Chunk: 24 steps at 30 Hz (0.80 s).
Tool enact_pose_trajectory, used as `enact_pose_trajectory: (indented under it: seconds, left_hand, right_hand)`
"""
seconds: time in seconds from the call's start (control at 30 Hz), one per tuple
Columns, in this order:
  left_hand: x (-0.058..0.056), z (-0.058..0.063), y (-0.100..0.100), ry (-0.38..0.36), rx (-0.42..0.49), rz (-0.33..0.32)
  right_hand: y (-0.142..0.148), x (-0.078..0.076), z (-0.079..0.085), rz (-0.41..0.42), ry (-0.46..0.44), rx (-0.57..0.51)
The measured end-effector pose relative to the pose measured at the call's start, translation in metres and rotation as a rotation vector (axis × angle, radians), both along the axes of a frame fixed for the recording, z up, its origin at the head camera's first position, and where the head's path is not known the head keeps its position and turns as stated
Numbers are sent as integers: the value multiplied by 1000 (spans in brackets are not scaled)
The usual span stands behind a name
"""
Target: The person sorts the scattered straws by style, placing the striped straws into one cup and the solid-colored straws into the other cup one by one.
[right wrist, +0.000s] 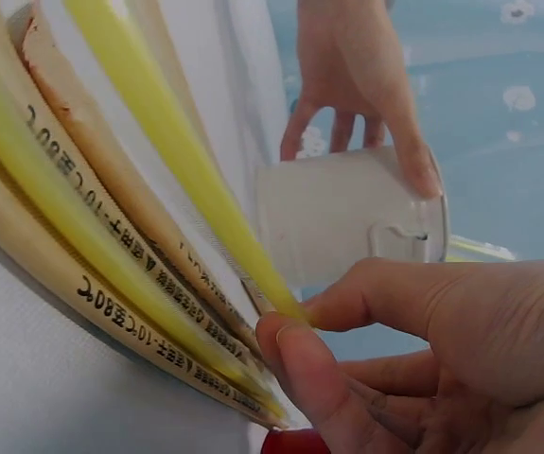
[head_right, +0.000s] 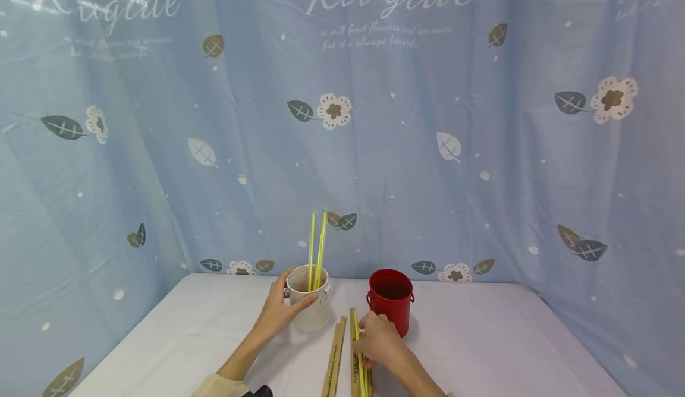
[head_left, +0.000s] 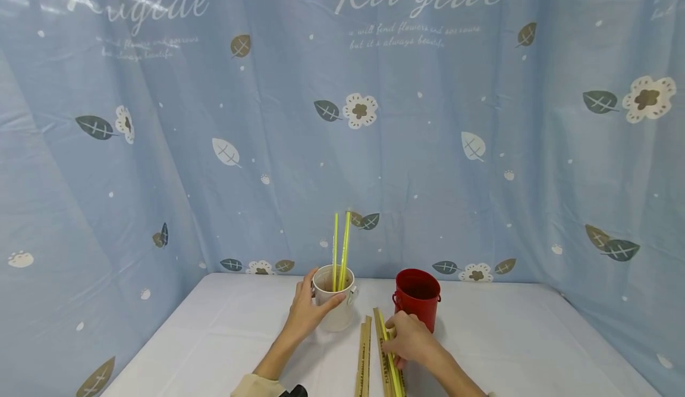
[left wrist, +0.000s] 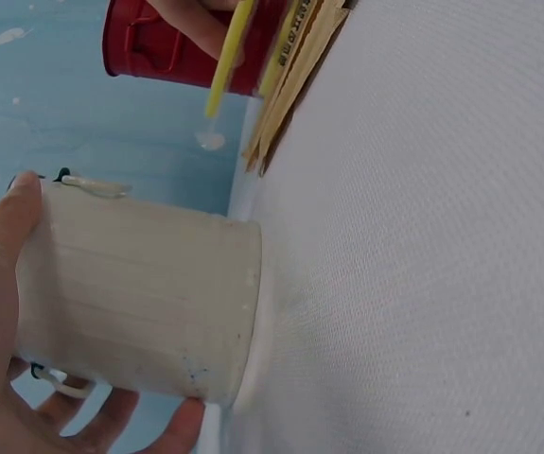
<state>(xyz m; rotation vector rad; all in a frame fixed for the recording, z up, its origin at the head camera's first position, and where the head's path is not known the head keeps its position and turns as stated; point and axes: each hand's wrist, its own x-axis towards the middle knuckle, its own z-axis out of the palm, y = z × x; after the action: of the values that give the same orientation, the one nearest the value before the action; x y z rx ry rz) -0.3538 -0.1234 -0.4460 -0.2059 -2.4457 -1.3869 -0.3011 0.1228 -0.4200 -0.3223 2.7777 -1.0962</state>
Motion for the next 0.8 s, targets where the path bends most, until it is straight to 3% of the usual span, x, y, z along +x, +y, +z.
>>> enact_pose_trajectory:
  seconds: [0.8]
  left_hand:
    - [0, -1, 0, 19, 7, -8]
  right_hand:
    - [6, -1, 6, 38, 0, -65]
